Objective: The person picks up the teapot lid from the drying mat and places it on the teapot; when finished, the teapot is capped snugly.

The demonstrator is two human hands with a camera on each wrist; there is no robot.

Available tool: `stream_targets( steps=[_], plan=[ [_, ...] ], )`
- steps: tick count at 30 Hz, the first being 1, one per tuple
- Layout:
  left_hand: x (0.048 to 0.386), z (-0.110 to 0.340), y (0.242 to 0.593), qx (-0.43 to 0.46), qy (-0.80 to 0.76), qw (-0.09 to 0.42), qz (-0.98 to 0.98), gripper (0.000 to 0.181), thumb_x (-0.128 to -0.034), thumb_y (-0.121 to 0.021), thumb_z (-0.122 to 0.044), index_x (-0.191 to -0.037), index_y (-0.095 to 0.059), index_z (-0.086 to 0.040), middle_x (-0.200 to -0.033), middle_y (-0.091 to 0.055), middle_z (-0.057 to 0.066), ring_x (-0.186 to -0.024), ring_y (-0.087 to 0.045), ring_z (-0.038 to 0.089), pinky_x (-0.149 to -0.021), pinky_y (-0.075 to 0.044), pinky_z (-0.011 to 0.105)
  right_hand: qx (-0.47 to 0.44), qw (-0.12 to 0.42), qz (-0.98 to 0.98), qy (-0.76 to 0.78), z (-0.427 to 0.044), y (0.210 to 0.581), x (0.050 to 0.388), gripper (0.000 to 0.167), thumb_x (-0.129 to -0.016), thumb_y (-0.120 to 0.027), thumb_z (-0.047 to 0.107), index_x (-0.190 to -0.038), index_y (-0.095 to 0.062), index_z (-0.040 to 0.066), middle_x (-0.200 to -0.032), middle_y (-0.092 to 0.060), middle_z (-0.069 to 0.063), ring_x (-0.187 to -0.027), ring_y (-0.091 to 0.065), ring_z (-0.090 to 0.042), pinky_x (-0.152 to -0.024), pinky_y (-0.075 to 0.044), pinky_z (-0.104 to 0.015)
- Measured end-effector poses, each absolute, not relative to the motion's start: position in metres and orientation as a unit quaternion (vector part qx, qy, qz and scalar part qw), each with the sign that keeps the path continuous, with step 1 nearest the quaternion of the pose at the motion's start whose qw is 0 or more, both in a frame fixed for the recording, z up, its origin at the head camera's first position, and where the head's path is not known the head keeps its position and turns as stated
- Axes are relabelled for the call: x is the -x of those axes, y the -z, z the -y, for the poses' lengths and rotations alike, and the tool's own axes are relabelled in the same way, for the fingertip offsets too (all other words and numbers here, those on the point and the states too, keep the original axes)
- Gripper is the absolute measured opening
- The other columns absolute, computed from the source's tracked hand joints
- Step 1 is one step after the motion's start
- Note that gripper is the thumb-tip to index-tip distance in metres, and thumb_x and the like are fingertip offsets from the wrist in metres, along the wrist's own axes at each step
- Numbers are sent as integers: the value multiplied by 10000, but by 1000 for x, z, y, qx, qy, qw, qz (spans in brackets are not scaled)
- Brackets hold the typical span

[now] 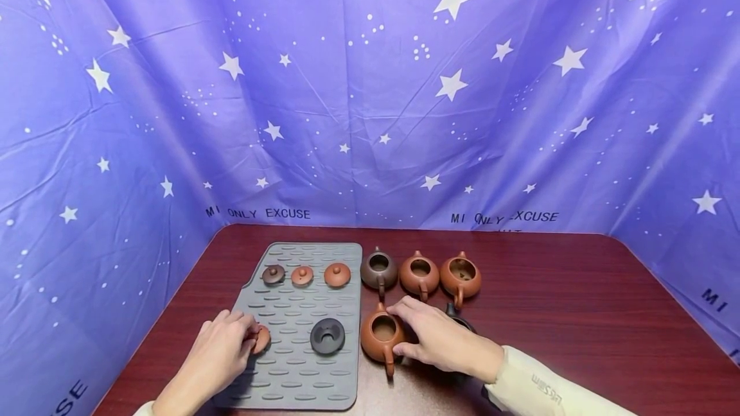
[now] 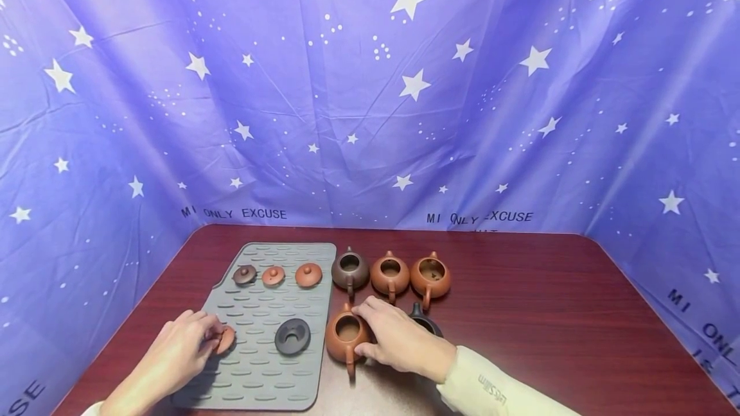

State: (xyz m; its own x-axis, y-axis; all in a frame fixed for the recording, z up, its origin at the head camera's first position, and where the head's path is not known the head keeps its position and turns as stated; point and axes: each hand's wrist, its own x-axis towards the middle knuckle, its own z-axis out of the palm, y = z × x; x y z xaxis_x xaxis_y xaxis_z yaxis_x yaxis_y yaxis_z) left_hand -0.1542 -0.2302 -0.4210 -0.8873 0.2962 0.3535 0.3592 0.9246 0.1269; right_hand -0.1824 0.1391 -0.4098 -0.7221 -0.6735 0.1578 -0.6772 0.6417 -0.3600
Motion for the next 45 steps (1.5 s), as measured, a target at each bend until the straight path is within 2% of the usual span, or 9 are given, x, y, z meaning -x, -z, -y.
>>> stream_targets(
  steps=[7,14,20,26,32,38,45],
  plan=[
    [159,211,413,233,126,227,937,281,-645,-759,-31,-725,-545,-195,-732,-483,-96,-738,-487,158,-607,-393,371,-367,6,909,-198,-141,409,180,512,-822,-735,280,-1251,-548,74,-1161,-542,7,-1020,-547,-106,-843,-464,-347],
    [161,167,400,315,158,251,902,262,-672,-763,-81,-771,-550,-197,-756,-473,-124,-743,-427,95,-614,-355,311,-368,-6,907,-203,-142,410,179,471,-846,-714,254,-1243,-547,65,-1150,-551,-6,-1000,-555,-113,-824,-468,-328],
    [165,132,395,360,180,243,883,214,-719,-750,-77,-805,-577,-170,-771,-488,-96,-746,-406,93,-642,-345,288,-369,-7,906,-206,-141,412,180,455,-848,-714,247,-1232,-547,70,-1134,-551,5,-984,-554,-100,-813,-468,-309],
    [171,111,393,364,173,195,894,167,-781,-725,-115,-814,-579,-189,-778,-482,-103,-744,-373,85,-636,-302,274,-367,-5,906,-208,-141,413,181,451,-843,-720,241,-1223,-549,70,-1114,-548,14,-962,-560,-104,-805,-469,-303],
    [178,100,392,374,156,182,896,150,-788,-716,-140,-794,-575,-191,-757,-469,-88,-739,-366,93,-643,-286,273,-365,-3,907,-210,-141,412,181,449,-839,-724,230,-1215,-553,55,-1104,-550,7,-947,-575,-135,-796,-471,-303],
    [181,86,392,385,145,171,895,129,-792,-720,-157,-818,-594,-163,-784,-501,-69,-771,-406,114,-678,-322,291,-363,5,908,-207,-140,412,180,450,-824,-736,216,-1207,-559,58,-1107,-553,-1,-956,-576,-144,-807,-470,-305],
    [181,71,395,395,117,166,896,126,-798,-720,-169,-837,-601,-154,-809,-493,-74,-793,-432,123,-695,-382,331,-358,5,912,-203,-140,412,181,471,-821,-739,273,-1209,-558,76,-1108,-549,17,-946,-568,-125,-803,-469,-315]
  ],
)
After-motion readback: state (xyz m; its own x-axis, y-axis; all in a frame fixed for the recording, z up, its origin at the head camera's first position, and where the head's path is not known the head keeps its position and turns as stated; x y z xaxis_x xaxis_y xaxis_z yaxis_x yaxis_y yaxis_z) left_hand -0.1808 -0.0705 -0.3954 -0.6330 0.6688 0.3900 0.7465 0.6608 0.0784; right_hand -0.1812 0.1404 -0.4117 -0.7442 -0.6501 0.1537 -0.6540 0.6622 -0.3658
